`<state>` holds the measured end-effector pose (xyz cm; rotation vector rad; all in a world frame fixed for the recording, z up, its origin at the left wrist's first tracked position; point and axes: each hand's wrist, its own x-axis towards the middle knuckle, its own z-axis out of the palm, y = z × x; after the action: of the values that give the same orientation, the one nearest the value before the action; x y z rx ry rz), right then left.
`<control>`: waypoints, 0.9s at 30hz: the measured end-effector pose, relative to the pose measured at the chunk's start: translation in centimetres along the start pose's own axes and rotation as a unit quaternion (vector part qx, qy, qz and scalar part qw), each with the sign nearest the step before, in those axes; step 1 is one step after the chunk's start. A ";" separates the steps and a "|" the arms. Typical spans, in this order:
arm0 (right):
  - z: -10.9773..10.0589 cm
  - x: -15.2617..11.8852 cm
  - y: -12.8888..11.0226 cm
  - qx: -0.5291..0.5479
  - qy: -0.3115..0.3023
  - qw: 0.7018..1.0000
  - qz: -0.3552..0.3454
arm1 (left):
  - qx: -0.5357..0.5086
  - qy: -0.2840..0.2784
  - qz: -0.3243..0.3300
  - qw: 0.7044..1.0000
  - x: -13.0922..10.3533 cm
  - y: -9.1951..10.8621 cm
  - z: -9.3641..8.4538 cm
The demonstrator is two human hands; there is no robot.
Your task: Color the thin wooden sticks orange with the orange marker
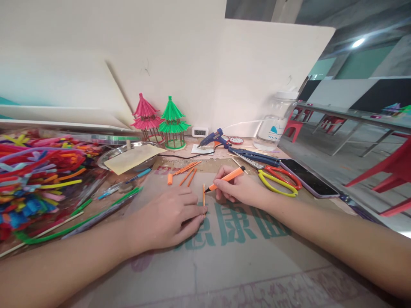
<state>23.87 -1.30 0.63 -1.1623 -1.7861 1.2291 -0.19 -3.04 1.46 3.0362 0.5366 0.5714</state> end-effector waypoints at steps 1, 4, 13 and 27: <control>0.0 0.0 0.0 -0.002 -0.004 1.000 0.000 | 0.000 -0.003 -0.002 1.000 0.0 0.0 0.0; 0.0 0.0 0.1 -0.007 0.003 1.000 0.000 | -0.001 -0.015 -0.008 1.000 0.0 0.0 0.0; 0.2 -0.2 0.1 0.031 -0.005 0.999 -0.014 | 0.001 -0.006 -0.006 1.000 -0.1 -0.1 0.1; 0.0 -0.6 -0.2 0.024 -0.059 0.998 0.002 | 0.000 -0.007 -0.004 1.000 0.0 -0.1 0.0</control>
<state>24.01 -1.95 0.82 -1.0863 -1.8295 1.3609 -0.25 -2.96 1.47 3.0351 0.5479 0.5506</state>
